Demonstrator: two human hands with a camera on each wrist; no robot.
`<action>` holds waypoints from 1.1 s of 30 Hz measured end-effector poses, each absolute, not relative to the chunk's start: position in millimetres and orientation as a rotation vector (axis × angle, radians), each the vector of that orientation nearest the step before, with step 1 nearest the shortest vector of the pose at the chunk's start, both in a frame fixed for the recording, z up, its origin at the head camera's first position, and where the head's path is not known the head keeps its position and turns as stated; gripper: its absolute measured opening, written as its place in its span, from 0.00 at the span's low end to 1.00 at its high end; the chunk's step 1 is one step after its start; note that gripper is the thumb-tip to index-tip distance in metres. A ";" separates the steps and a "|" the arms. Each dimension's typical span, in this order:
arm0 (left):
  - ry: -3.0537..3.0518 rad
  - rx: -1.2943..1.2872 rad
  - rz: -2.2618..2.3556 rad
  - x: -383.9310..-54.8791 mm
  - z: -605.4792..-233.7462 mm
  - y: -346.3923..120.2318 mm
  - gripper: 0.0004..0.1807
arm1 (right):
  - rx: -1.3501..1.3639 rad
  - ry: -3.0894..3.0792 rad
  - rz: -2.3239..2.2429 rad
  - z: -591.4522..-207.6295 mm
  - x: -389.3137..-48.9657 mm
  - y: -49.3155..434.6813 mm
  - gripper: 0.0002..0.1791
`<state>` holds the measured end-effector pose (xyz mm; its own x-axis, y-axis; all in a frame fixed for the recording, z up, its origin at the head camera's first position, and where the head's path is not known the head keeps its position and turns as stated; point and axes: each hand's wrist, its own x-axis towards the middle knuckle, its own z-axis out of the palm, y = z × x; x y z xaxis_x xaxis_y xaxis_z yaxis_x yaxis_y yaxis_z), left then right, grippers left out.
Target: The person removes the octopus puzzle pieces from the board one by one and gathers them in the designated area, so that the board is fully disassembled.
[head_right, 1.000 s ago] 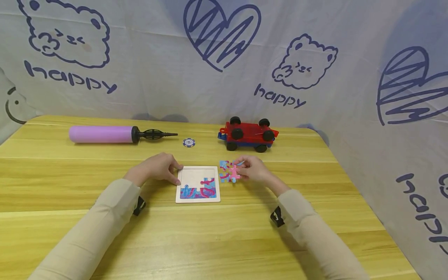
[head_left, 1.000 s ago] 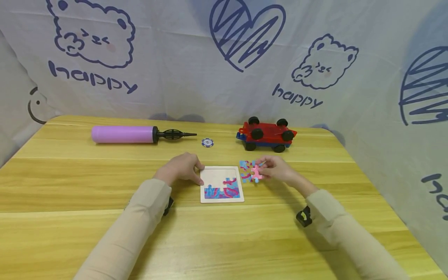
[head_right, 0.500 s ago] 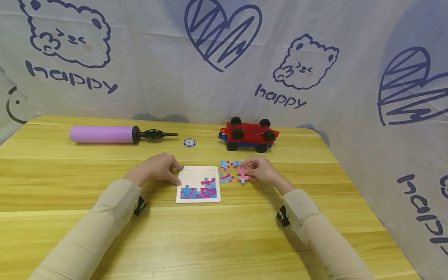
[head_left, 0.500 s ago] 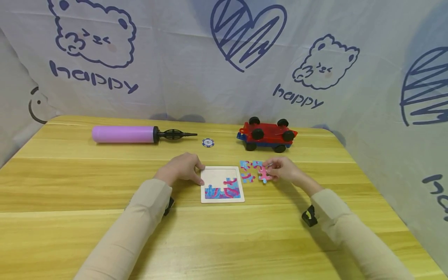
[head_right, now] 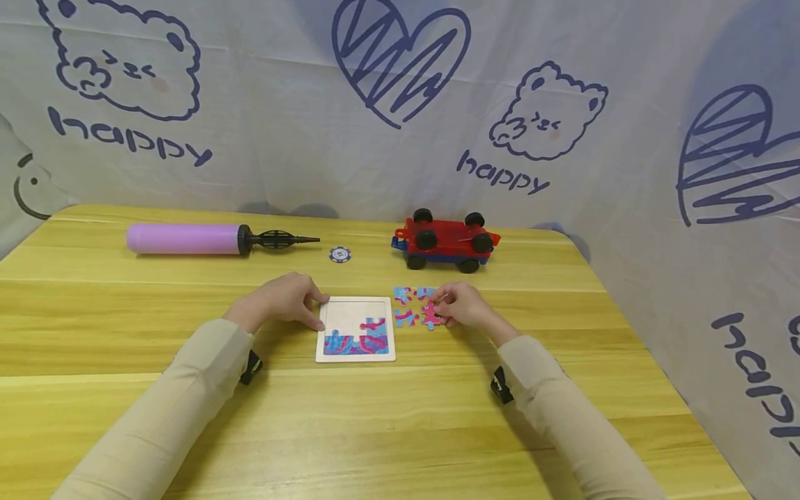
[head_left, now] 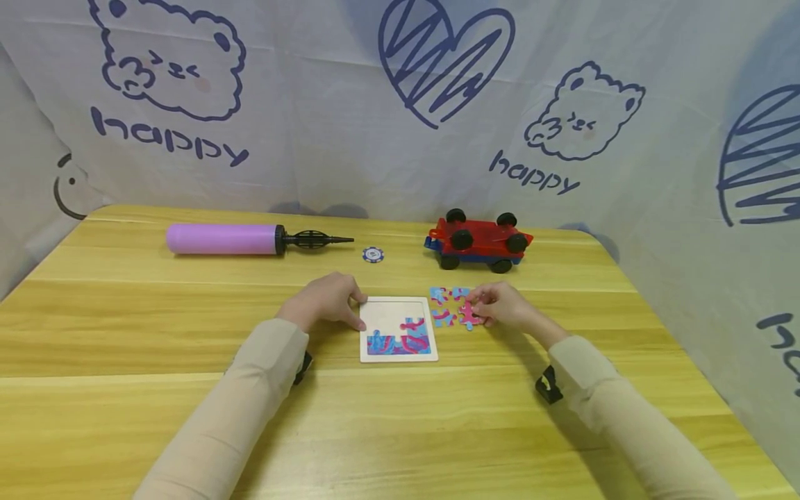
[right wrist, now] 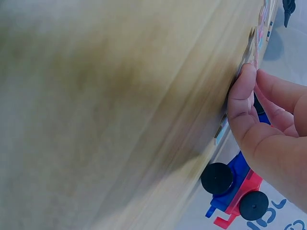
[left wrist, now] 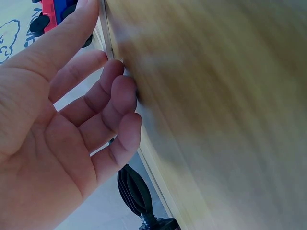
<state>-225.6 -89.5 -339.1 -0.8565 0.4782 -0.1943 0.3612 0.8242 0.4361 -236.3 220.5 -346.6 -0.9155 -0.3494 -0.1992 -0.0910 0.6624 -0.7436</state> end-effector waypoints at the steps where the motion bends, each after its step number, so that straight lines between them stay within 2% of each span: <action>1: 2.709 0.638 0.565 -225.7 -339.0 -89.4 0.30 | -0.347 2.558 -1.113 -346.3 -236.4 220.3 0.11; 17: 2.708 0.623 0.564 -221.9 -335.4 -88.2 0.31 | -0.344 2.544 -1.121 -340.4 -233.9 215.4 0.09; 33: 2.708 0.618 0.561 -225.7 -338.6 -88.0 0.31 | -0.413 2.505 -1.184 -333.9 -228.8 180.8 0.12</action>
<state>-225.7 -88.0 -338.6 -0.8601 0.4669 -0.2056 0.3468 0.8306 0.4356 -228.8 180.8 -333.9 -0.9003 -0.3974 -0.1776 -0.1151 0.6108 -0.7834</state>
